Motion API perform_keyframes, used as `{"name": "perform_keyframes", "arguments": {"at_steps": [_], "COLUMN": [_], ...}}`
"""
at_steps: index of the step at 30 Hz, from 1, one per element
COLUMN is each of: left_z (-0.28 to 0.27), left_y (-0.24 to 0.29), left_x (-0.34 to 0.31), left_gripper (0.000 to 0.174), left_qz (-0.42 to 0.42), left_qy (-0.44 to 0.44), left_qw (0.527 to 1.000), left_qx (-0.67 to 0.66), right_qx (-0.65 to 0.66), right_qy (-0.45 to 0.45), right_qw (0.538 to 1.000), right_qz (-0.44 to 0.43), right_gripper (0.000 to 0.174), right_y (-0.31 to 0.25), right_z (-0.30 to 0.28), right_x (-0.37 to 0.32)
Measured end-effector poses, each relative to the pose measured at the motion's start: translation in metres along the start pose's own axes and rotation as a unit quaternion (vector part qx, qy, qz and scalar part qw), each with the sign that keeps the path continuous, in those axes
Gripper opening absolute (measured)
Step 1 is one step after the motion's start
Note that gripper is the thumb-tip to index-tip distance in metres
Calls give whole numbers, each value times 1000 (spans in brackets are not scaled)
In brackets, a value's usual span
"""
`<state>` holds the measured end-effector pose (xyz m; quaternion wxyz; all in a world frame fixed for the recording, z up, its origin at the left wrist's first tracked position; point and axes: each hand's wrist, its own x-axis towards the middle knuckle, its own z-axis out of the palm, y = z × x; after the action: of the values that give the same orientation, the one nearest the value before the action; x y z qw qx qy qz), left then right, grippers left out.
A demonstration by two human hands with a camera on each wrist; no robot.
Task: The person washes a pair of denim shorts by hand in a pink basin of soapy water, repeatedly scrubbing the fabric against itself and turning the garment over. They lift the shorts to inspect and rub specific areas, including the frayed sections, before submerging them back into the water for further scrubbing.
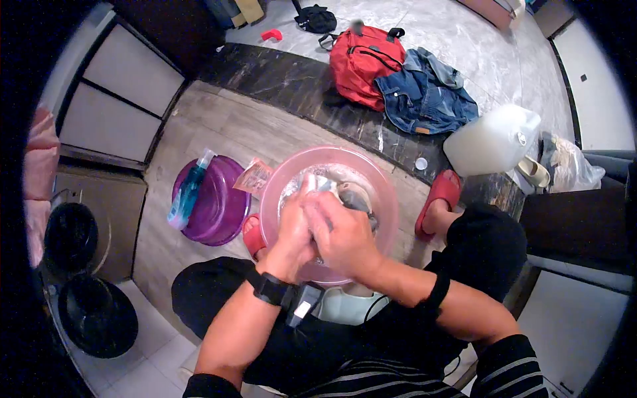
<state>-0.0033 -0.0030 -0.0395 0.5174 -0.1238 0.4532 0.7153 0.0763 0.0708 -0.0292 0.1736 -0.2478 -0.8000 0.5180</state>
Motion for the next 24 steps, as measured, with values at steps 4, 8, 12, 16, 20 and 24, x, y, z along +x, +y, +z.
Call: {"name": "perform_keyframes", "arguments": {"at_steps": [4, 8, 12, 16, 20, 24], "left_z": [31, 18, 26, 30, 16, 14], "left_y": [-7, 28, 58, 84, 85, 82], "left_x": [-12, -7, -17, -32, -13, -11], "left_gripper": [42, 40, 46, 46, 44, 43], "left_qz": [29, 144, 176, 129, 174, 118], "left_qy": [13, -23, -33, -48, -46, -61], "left_qw": [998, 987, 974, 969, 972, 991], "left_qx": [60, 67, 139, 206, 151, 17], "right_qx": [2, 132, 256, 306, 322, 292], "right_qy": [88, 105, 81, 32, -28, -128], "right_qw": [994, 978, 948, 936, 927, 929], "right_qz": [64, 123, 169, 172, 189, 189], "right_gripper": [30, 31, 27, 29, 38, 35], "right_y": [18, 37, 24, 14, 21, 8], "right_z": [-24, -34, -53, -65, -59, -66], "right_x": [49, 63, 70, 70, 71, 57]}}
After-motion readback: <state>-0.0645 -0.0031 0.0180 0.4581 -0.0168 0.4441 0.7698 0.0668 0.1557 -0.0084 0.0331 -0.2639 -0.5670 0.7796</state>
